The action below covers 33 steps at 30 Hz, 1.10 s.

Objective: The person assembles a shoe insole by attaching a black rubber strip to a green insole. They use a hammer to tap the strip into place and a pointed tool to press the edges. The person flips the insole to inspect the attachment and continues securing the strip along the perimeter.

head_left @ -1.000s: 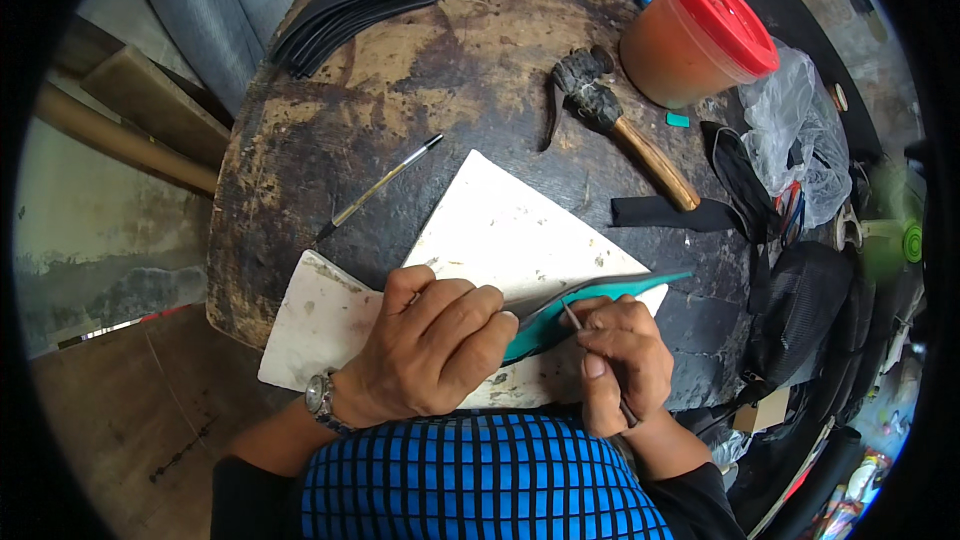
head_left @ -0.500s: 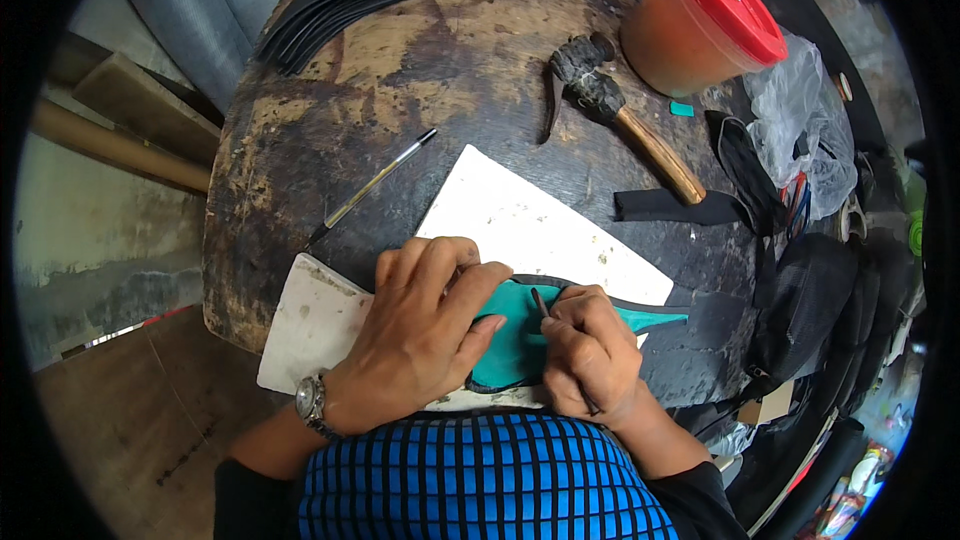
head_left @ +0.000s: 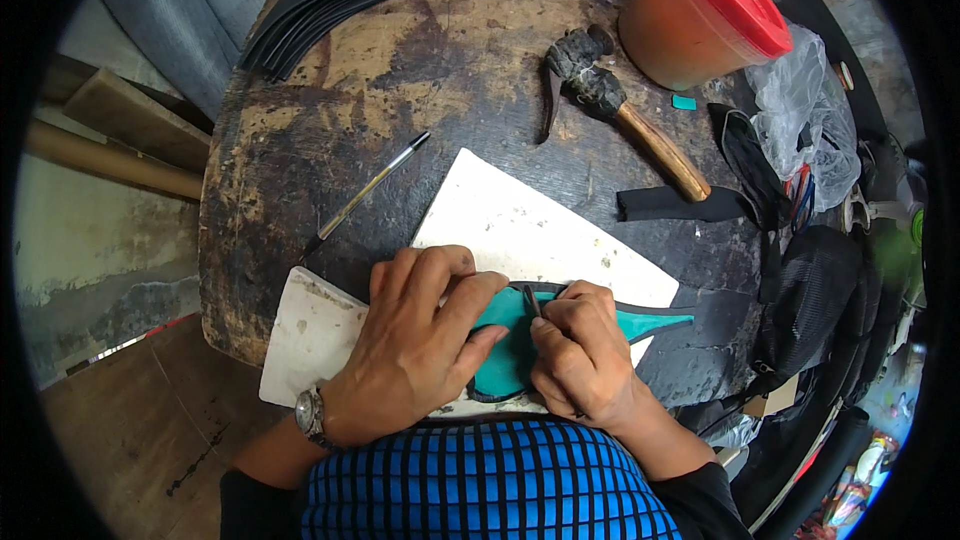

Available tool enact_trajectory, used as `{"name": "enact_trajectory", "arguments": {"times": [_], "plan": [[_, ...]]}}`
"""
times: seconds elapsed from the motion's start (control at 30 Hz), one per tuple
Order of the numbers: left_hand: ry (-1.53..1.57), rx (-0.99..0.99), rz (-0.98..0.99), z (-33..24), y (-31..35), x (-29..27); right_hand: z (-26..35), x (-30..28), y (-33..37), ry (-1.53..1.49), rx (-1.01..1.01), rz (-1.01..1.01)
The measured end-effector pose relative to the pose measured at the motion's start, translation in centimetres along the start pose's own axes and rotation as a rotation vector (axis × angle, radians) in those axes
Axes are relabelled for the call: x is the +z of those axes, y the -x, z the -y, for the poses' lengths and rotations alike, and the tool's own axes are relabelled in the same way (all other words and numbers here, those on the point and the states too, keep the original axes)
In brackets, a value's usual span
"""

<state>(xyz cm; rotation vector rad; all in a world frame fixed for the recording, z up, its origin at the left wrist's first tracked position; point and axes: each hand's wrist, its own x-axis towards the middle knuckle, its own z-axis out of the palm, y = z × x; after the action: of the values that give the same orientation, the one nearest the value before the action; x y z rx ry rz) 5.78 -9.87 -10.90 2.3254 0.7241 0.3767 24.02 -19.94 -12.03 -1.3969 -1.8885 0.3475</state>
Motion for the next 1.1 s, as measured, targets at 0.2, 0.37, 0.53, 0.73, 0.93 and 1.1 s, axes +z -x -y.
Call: {"name": "enact_trajectory", "arguments": {"times": [0.2, 0.37, 0.53, 0.73, 0.93, 1.1], "plan": [[-0.004, -0.022, 0.023, 0.1, -0.1, -0.1, -0.1, 0.1, -0.1, 0.010, 0.001, 0.030], [0.010, -0.048, 0.030, -0.1, -0.1, -0.1, -0.2, 0.2, -0.3, -0.044, 0.003, -0.016], [0.010, -0.043, 0.038, 0.0, -0.1, -0.1, 0.0, 0.1, -0.2, -0.021, 0.012, 0.025], [0.029, -0.065, 0.044, -0.3, -0.5, -0.3, -0.3, 0.0, -0.1, -0.082, 0.034, 0.023], [0.088, -0.076, 0.098, -0.6, -0.7, -0.6, -0.4, -0.3, 0.4, -0.207, 0.118, -0.206], [0.211, 0.069, -0.083, -0.5, -0.6, 0.1, -0.3, -0.6, 0.9, -0.119, 0.124, -0.341]]}}
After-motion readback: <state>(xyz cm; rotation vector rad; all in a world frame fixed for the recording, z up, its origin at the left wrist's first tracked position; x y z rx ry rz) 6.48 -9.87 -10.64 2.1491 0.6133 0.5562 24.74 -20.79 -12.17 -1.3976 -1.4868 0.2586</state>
